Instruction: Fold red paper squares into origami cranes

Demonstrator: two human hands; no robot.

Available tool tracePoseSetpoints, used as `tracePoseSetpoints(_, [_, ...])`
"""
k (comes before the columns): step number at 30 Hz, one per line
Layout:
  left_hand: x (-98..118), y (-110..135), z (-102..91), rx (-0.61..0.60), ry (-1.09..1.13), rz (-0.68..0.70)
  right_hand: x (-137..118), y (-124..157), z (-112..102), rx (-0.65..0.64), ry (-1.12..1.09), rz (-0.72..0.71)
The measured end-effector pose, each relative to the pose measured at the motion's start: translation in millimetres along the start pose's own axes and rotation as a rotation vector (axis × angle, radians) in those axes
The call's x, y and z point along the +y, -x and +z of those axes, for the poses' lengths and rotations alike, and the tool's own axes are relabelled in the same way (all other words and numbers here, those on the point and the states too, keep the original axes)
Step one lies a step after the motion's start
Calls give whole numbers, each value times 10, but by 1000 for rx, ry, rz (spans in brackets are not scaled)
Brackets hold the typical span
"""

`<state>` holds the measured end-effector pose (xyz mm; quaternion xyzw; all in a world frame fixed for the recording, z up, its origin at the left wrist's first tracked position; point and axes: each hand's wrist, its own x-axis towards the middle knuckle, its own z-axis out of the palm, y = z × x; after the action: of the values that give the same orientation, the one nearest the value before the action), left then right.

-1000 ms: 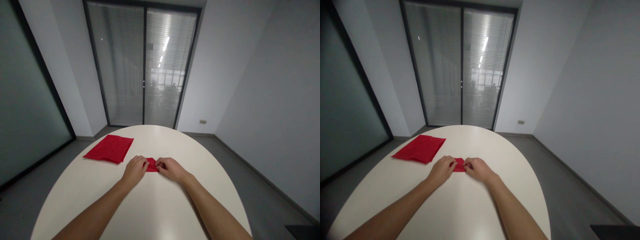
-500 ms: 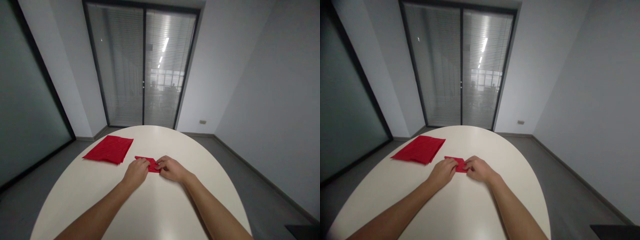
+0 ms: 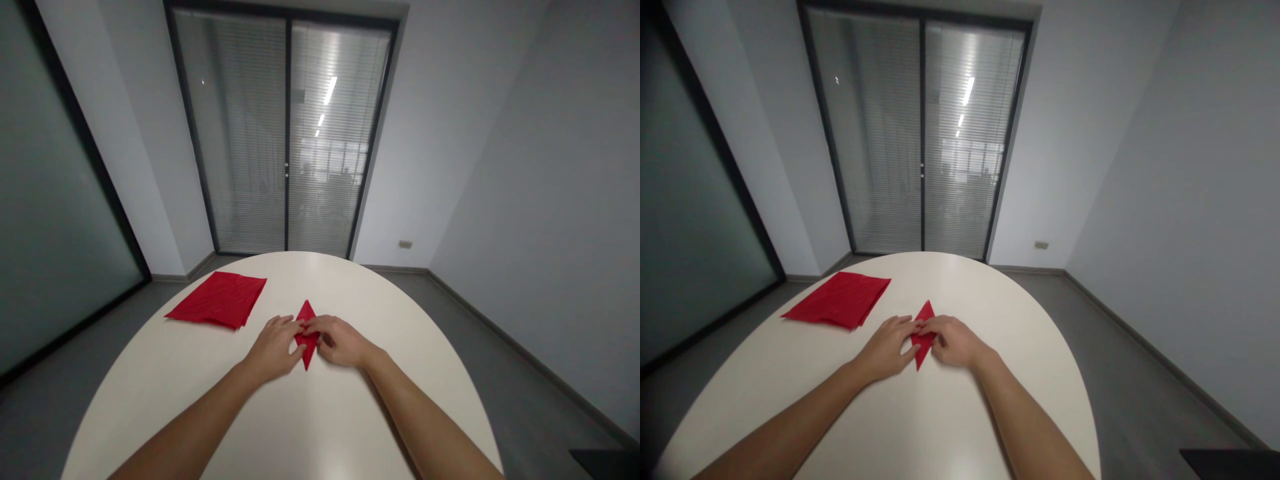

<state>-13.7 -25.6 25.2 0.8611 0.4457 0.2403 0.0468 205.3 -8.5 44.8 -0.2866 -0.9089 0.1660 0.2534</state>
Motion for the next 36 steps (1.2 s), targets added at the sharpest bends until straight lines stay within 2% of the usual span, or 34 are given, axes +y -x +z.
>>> tracePoseSetpoints(10, [-14, 38, 13, -3, 33, 66, 40, 20, -60, -51, 123, 56])
tracePoseSetpoints(21, [-19, 66, -45, -106, 48, 132, 123, 47, -88, -79, 127, 61])
tracePoseSetpoints(27, [79, 20, -120, 7, 78, 136, 142, 71, -68, -38, 159, 74])
tracePoseSetpoints(36, [51, -13, -74, 31, 14, 111, 62, 54, -100, 0, 150, 105])
